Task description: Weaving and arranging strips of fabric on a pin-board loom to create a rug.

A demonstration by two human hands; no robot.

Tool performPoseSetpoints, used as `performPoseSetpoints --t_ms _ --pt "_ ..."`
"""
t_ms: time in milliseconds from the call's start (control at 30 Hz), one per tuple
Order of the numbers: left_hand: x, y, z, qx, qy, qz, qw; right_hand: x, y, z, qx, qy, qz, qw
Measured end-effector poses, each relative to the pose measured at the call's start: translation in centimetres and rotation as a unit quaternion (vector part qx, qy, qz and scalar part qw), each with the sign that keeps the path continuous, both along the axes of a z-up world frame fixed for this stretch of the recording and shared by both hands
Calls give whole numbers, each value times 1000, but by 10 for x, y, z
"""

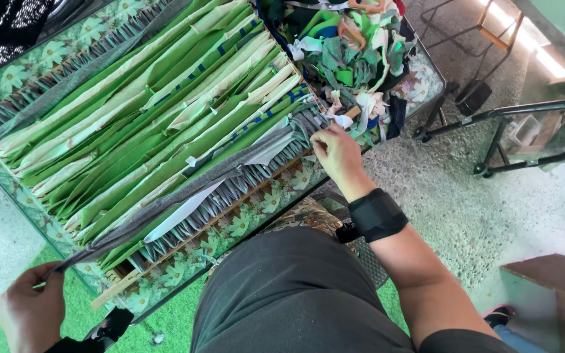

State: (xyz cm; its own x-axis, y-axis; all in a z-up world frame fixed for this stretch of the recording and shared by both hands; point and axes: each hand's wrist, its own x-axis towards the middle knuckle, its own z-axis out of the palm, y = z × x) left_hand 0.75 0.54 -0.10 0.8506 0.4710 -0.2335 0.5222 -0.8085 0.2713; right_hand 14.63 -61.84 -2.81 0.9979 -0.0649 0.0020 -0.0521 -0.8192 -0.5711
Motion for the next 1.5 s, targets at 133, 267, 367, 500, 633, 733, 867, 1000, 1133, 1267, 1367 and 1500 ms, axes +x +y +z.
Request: performPoseSetpoints --t_ms 133,267,367,500,633,733,867,1000,1133,1267,1367,1500 --pt "7 -3 6 -22 -4 -2 1000 -10 10 3 15 -70 19 997" --pt "9 -1 10 -37 5 8 999 -16 15 -2 -15 -82 9 996" --pt "11 -3 14 -40 2 4 999 -21 15 -10 -50 -100 7 994" --pt "9 -1 10 -48 0 1 999 -30 17 -14 -54 -101 -3 993" --pt "6 -1 11 -46 -3 -8 999 -30 19 -8 -59 -120 -7 991" --pt "5 -1 8 -55 1 11 998 -15 16 -1 -69 -88 -3 994" --pt "3 -3 9 -62 -2 3 998 16 18 8 -90 -81 23 992" --pt "-1 -3 8 -54 -5 -11 998 38 21 0 -156 -56 147 975" --pt "-9 -4 4 -30 12 13 999 46 26 -4 -263 -79 145 951" --pt "-11 -10 8 -17 -6 16 1000 47 21 5 -254 -5 181 950" --pt "-16 -4 3 -3 -13 20 1000 56 13 11 -124 -28 139 982" --pt "-11 -14 12 11 -9 26 1000 58 2 -10 -133 35 98 986"
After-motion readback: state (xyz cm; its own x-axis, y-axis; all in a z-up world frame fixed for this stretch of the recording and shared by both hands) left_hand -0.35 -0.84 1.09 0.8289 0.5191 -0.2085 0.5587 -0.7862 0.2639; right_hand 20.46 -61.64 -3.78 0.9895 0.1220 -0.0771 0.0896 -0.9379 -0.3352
